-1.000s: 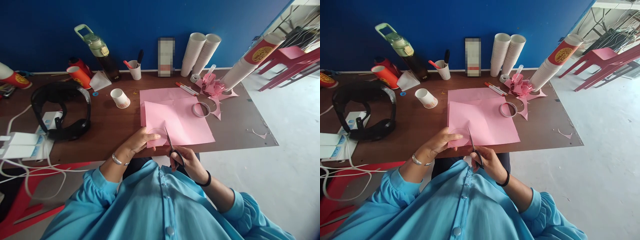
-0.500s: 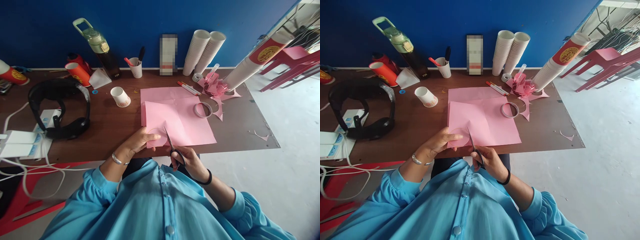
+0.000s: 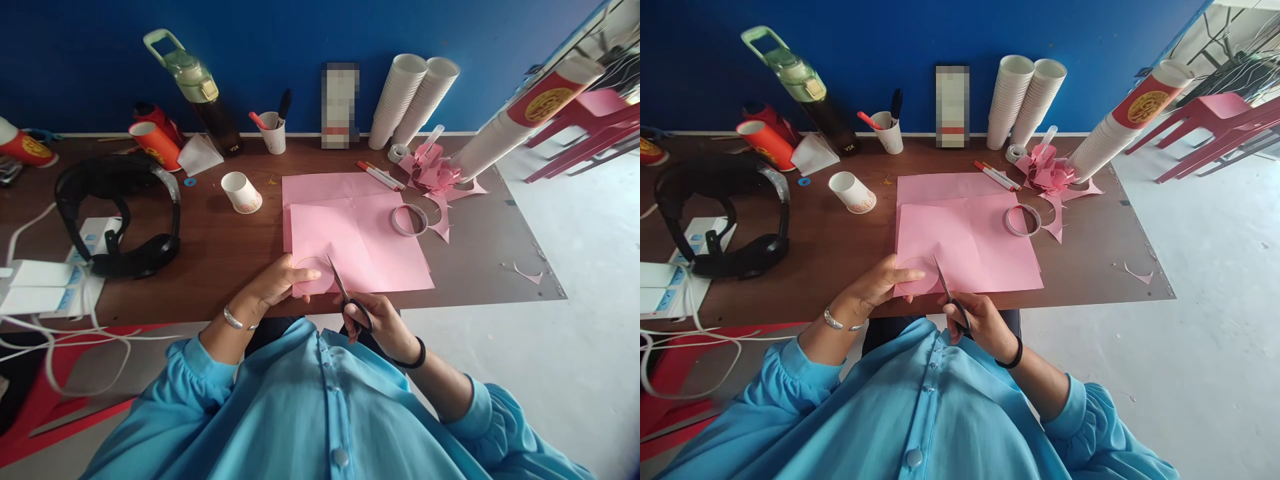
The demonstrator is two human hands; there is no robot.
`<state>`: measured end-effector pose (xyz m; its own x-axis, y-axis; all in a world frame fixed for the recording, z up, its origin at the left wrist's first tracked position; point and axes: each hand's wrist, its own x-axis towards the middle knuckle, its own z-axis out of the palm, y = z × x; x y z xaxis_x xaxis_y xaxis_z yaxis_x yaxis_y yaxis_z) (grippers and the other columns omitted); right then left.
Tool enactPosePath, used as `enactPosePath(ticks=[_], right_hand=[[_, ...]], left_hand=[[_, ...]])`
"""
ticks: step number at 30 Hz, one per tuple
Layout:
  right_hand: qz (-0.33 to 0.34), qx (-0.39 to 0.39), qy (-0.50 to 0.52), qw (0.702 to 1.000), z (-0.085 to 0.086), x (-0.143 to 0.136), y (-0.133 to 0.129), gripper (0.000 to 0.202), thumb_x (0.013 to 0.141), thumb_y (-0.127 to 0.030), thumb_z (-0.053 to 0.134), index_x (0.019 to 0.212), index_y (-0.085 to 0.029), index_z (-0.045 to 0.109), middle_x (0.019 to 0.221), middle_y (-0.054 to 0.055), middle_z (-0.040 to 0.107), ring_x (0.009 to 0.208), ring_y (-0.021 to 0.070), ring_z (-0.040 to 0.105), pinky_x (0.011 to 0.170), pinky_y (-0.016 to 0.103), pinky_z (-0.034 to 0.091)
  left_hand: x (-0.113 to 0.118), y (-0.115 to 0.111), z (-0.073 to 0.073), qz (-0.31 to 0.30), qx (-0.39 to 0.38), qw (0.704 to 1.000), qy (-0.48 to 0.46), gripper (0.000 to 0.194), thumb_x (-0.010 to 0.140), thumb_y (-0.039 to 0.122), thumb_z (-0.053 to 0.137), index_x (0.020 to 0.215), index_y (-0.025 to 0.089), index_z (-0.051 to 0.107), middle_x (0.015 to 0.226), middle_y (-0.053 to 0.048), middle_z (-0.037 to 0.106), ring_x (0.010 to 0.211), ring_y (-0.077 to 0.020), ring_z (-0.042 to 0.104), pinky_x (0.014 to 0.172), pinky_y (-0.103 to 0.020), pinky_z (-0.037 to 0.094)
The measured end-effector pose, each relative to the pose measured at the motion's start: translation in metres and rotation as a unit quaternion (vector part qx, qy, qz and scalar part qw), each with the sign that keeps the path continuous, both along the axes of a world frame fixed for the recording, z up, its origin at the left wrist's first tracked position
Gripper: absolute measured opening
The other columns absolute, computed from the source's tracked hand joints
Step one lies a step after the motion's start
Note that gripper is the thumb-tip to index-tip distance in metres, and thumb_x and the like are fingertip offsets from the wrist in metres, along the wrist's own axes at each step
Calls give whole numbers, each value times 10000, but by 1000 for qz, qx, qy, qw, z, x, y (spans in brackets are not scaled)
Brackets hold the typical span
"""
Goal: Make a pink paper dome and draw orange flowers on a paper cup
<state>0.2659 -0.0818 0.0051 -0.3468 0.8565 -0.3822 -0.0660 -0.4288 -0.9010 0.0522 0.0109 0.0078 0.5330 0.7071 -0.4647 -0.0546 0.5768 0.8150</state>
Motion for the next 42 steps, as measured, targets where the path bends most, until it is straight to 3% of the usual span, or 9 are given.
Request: enactPosePath(ticks=[15,27,32,38,42], right_hand=[[23,-9,46,999,-10,10,3,495,906,-588,665,1080,-125,687,593,-39,572,488,100,544,498,237,513],[27,-6,40,999,-6,10,6,485,893,-587,683,1048,-127,684,576,-46,573,468,95,547,488,230,511],[30,-31,52,998,-4,10,7,515,845,-592,737,1048,-122,680,594,-44,579,479,93,558,475,221,539],[83,-122,43,988,19,20,9,610,826,-659,719,1099,-116,669,679,19,678,575,132,658,483,217,580],[124,-118,-18,985,47,31,21,568,807,-659,736,962,-114,686,669,28,685,550,118,642,473,208,573]], left_hand=[[-1,2,-3,3,-8,1000,14,350,650,336,851,858,92,712,710,-40,660,583,-137,598,409,-215,504],[-2,1,-4,-2,6,1000,-5,386,674,354,847,925,96,705,752,-34,656,600,-131,593,410,-204,505],[-3,-2,-3,11,6,999,32,355,789,445,783,923,122,719,737,-27,666,598,-129,590,404,-193,453],[-1,-2,-4,21,16,998,49,327,786,448,792,801,125,746,590,-7,638,448,-96,502,354,-215,316],[1,-2,-3,34,-2,999,25,333,759,419,828,696,115,706,511,-1,595,424,-90,500,372,-215,319]])
